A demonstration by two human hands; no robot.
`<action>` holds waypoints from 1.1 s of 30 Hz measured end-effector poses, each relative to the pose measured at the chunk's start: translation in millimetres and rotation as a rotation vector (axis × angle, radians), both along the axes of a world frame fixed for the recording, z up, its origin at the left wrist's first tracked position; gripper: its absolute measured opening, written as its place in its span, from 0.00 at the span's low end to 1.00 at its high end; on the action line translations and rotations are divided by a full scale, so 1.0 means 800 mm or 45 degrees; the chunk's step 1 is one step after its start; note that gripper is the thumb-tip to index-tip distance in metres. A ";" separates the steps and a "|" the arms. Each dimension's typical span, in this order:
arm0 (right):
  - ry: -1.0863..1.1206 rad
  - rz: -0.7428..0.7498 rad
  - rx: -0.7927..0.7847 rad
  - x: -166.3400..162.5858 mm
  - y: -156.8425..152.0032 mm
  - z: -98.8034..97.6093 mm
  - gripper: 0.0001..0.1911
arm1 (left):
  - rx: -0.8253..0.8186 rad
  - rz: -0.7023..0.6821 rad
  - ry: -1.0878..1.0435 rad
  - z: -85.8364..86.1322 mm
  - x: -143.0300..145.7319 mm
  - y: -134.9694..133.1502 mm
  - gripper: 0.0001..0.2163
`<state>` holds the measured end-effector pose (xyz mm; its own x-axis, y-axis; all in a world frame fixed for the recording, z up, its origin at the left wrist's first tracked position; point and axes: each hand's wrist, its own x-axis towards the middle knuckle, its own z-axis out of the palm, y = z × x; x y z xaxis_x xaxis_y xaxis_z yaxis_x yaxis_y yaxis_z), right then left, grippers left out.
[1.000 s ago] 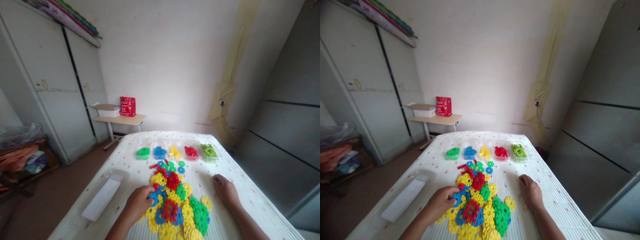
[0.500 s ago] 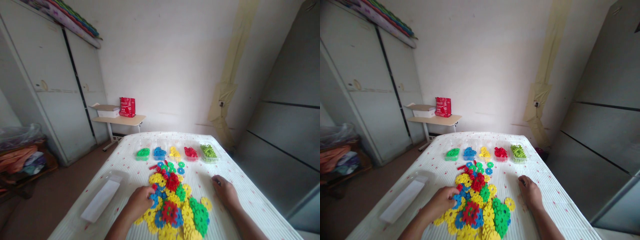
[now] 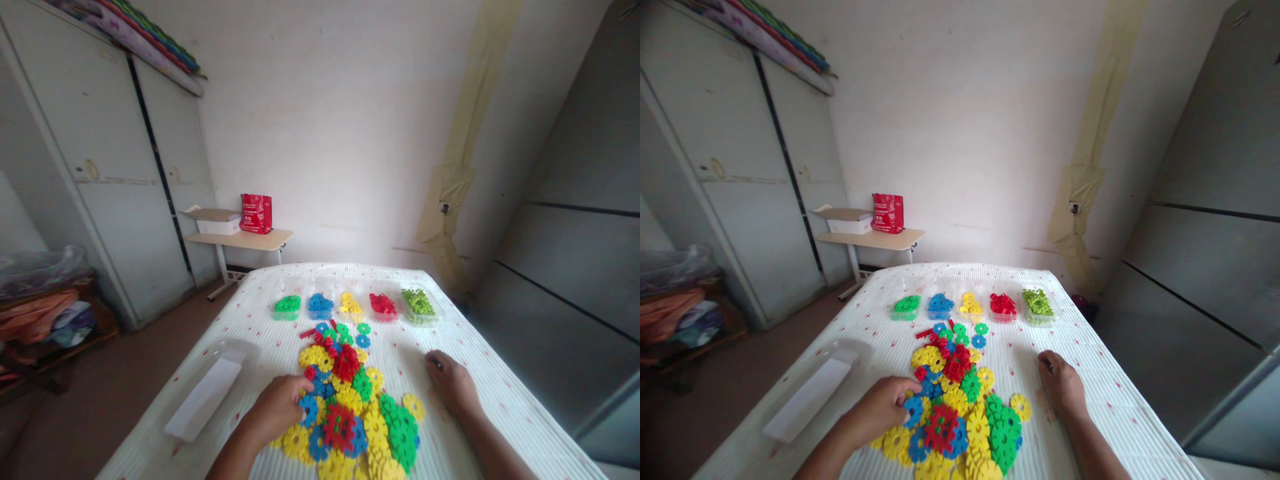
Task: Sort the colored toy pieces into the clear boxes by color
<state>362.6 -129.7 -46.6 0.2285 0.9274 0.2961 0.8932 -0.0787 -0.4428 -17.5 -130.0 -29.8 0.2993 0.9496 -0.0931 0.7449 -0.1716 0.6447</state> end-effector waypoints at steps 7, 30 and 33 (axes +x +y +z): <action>-0.002 0.000 -0.010 0.000 0.000 0.000 0.13 | 0.110 0.046 0.116 0.005 0.008 -0.015 0.20; 0.002 0.011 -0.001 0.005 0.004 -0.010 0.14 | 0.037 0.194 -0.462 0.037 0.006 0.005 0.04; 0.000 -0.004 0.007 0.004 0.003 -0.009 0.14 | -0.037 0.223 -0.592 0.056 0.014 0.036 0.04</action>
<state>365.9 -126.9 -53.6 0.2314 0.9250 0.3014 0.8929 -0.0790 -0.4432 -6.2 -101.3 15.1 0.1513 0.9884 -0.0145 0.3932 -0.0467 0.9183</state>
